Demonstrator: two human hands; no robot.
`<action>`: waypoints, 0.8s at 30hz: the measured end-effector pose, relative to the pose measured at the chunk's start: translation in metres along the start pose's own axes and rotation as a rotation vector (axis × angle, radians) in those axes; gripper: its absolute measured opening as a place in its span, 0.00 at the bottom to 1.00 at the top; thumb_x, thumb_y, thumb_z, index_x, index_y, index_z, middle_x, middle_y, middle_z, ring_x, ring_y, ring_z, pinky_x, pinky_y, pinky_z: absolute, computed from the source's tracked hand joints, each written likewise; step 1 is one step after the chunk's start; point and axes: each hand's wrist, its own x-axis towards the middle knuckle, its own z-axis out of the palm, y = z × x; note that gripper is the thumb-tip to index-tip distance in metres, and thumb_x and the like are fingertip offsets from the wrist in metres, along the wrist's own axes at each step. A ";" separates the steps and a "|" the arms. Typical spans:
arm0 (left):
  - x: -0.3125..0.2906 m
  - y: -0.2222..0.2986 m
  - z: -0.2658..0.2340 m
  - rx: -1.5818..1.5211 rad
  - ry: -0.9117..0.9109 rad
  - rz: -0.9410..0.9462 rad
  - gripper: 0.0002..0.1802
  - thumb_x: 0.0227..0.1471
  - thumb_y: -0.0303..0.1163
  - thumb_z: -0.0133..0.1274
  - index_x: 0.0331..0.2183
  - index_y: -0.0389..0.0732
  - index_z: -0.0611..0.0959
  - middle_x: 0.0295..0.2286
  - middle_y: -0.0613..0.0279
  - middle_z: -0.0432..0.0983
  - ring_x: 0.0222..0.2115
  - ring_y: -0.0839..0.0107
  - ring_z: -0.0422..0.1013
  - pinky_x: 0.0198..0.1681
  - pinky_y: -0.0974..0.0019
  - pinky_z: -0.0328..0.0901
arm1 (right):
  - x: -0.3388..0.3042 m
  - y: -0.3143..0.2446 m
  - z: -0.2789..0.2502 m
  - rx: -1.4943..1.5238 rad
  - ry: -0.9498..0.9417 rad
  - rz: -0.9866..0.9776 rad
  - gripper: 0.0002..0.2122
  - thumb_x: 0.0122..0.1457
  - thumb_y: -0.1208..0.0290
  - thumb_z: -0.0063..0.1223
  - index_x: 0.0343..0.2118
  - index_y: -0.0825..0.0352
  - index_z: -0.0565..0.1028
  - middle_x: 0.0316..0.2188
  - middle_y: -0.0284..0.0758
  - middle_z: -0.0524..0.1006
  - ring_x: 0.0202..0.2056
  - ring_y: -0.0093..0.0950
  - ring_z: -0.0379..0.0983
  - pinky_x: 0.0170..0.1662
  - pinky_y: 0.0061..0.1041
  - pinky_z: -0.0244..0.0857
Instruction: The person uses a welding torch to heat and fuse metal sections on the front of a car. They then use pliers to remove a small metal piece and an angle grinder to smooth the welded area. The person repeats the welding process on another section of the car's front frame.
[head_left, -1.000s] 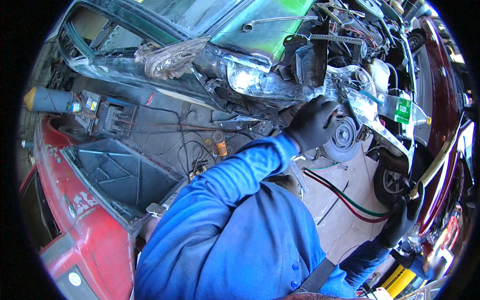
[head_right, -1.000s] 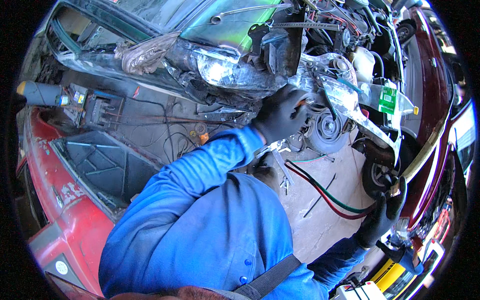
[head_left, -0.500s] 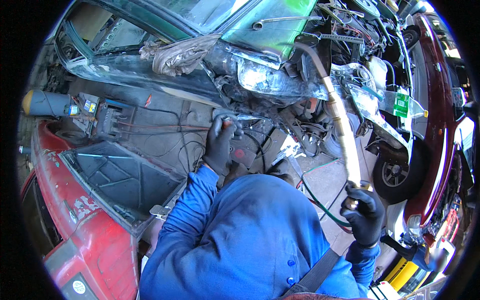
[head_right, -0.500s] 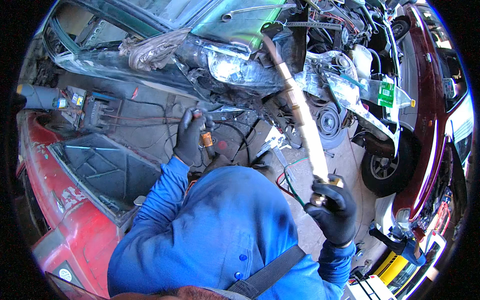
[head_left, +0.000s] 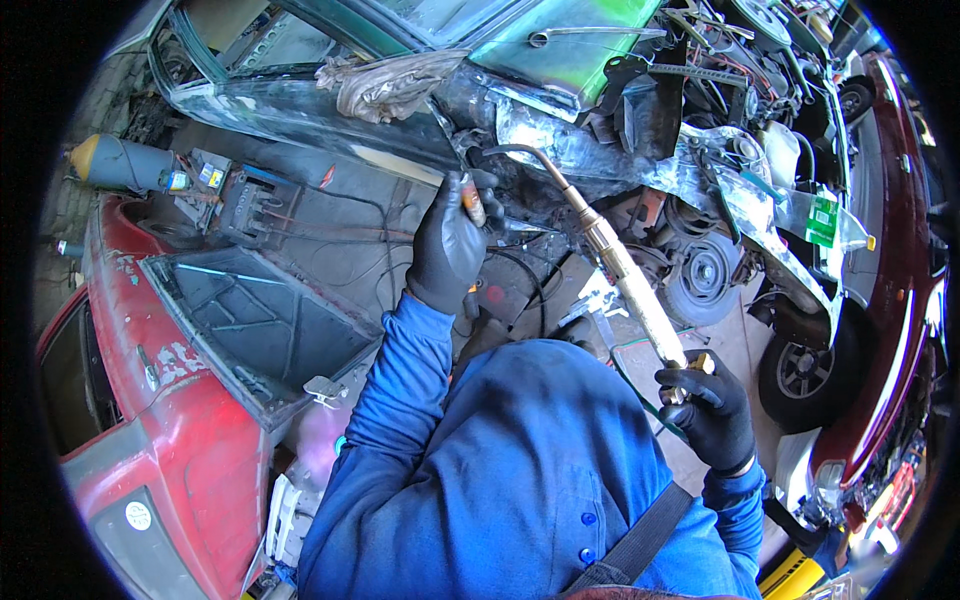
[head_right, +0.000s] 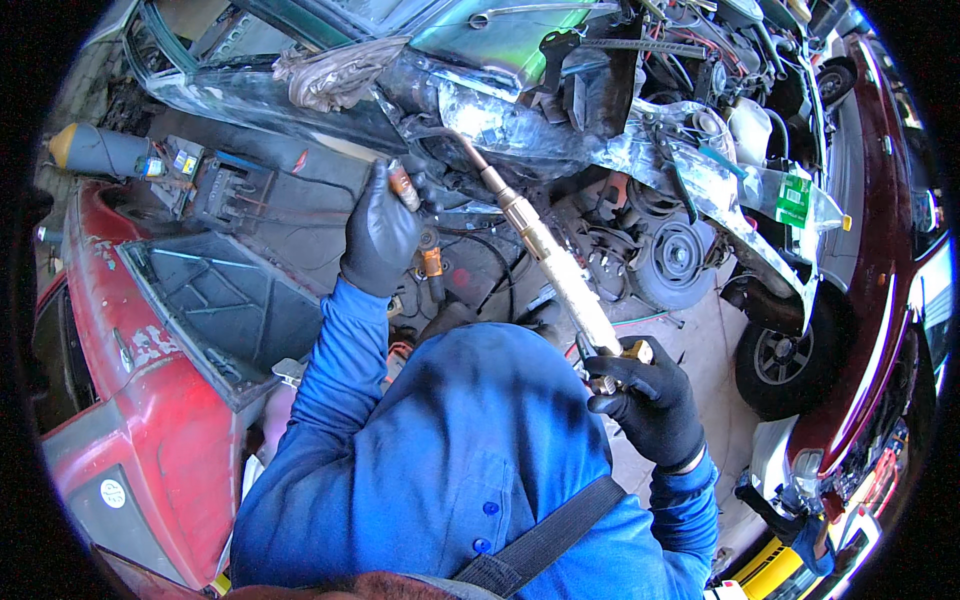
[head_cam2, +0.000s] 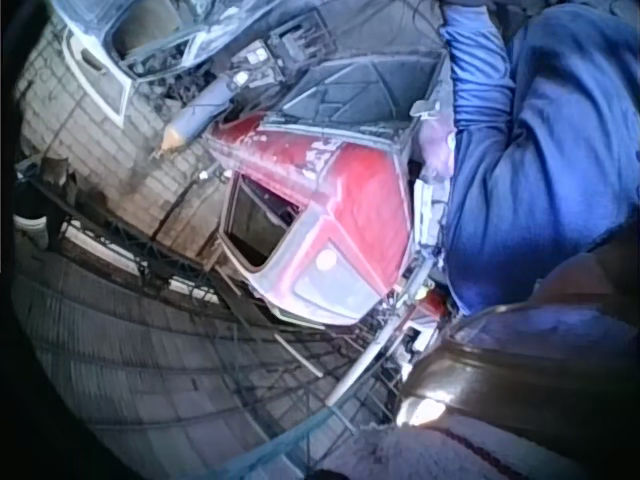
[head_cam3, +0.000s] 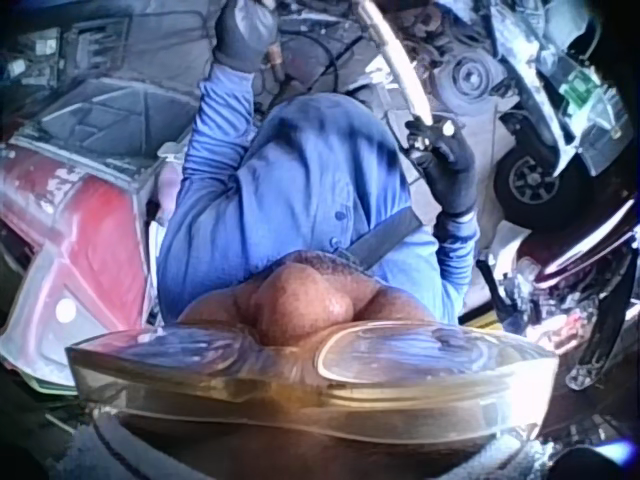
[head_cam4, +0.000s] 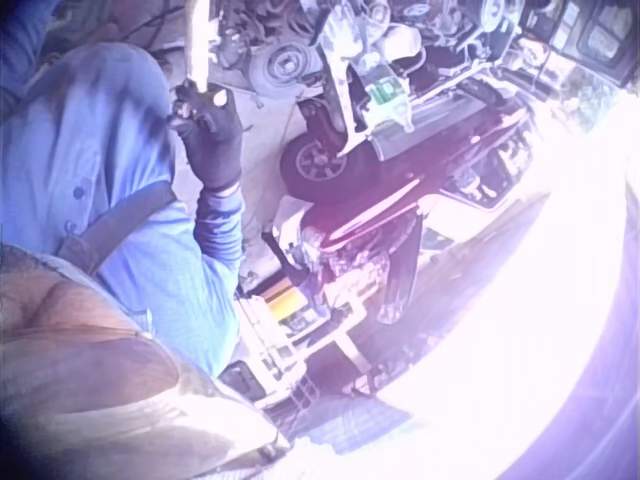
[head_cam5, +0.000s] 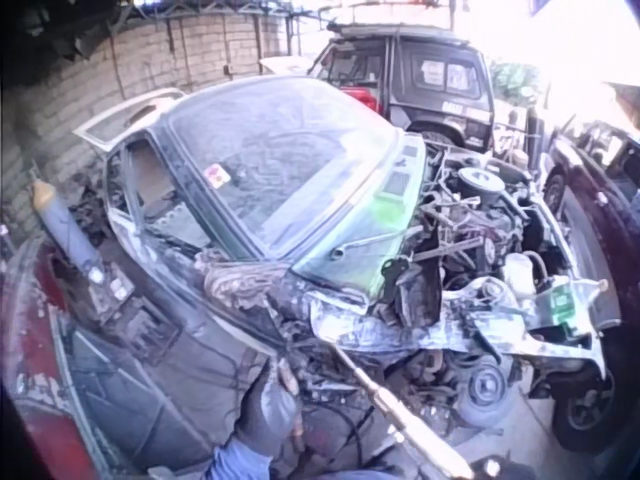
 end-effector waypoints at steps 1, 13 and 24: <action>0.001 -0.001 0.001 -0.067 0.047 0.014 0.27 0.73 0.52 0.45 0.48 0.37 0.81 0.31 0.63 0.76 0.33 0.72 0.72 0.42 0.64 0.70 | 0.000 0.001 -0.002 0.002 -0.023 -0.006 0.22 0.52 0.57 0.74 0.47 0.64 0.83 0.38 0.39 0.80 0.39 0.38 0.79 0.44 0.36 0.72; 0.003 0.015 0.005 -0.106 -0.006 -0.169 0.30 0.73 0.58 0.39 0.47 0.39 0.80 0.29 0.60 0.71 0.32 0.63 0.69 0.45 0.43 0.68 | 0.004 0.010 -0.003 0.009 -0.110 -0.078 0.23 0.57 0.50 0.66 0.49 0.63 0.84 0.36 0.39 0.80 0.37 0.38 0.78 0.42 0.36 0.70; -0.012 0.025 0.000 -0.177 -0.199 -0.151 0.20 0.72 0.52 0.46 0.38 0.45 0.77 0.25 0.65 0.67 0.26 0.68 0.67 0.35 0.56 0.68 | 0.005 0.013 0.006 0.037 -0.115 -0.105 0.22 0.59 0.52 0.66 0.50 0.62 0.84 0.37 0.40 0.79 0.38 0.39 0.78 0.44 0.36 0.71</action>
